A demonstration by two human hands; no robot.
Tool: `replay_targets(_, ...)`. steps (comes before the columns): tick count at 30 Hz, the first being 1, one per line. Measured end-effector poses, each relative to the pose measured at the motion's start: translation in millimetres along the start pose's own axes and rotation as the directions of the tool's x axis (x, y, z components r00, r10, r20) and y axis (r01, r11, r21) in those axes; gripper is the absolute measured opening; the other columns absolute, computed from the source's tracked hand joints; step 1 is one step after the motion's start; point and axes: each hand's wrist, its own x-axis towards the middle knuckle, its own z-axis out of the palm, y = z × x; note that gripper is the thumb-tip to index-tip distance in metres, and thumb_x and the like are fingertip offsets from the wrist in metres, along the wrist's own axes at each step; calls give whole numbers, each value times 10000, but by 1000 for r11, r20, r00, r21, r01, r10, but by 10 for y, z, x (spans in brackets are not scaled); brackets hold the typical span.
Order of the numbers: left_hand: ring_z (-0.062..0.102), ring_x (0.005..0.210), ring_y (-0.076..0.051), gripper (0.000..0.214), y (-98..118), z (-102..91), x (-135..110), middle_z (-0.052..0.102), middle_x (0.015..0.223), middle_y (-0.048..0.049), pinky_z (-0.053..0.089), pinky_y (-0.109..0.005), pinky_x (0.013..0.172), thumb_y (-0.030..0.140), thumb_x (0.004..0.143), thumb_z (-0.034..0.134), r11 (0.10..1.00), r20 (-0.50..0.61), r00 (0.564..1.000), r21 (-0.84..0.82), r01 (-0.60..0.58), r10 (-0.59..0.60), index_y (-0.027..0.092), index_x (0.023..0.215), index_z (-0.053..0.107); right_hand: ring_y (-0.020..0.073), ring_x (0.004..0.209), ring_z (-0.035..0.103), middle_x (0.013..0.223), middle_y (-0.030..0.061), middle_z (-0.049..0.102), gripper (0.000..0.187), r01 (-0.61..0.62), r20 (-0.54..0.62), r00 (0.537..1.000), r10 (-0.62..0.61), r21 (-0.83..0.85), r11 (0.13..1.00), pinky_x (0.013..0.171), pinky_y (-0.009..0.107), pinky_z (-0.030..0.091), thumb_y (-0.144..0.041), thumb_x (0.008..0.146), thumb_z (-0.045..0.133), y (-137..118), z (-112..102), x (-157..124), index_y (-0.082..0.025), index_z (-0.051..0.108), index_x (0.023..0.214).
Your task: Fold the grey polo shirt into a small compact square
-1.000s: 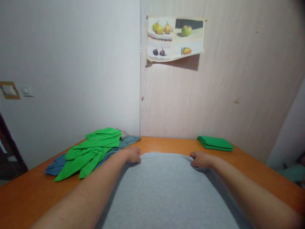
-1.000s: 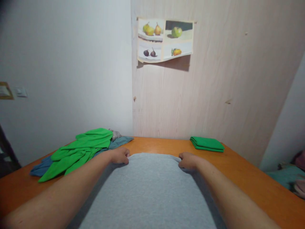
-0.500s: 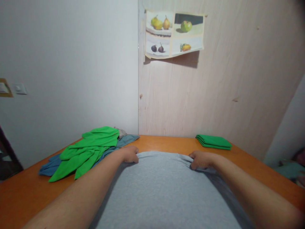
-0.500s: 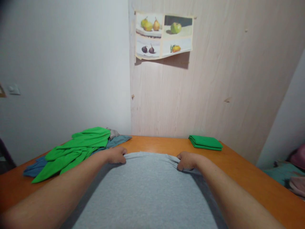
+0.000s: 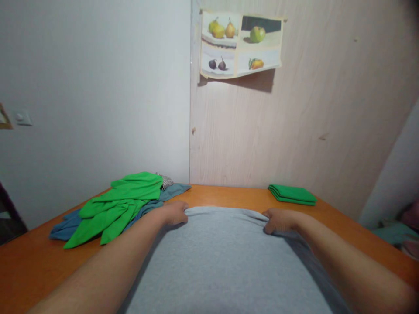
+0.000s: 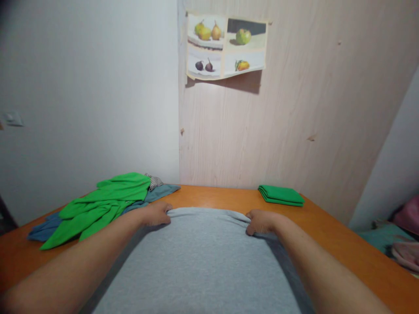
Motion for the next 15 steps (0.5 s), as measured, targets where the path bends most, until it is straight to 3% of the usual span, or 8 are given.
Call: replay_targets(15, 640, 971, -289, 118, 74, 83, -172, 695, 920, -61, 416, -423, 944, 218, 776, 538, 991, -193, 979, 127, -42, 67, 218, 864, 615, 187, 776, 617, 836, 28, 694, 226, 25, -245, 968, -47, -94, 995, 631, 231, 378, -151, 652, 591, 38, 195, -75, -202, 671, 857)
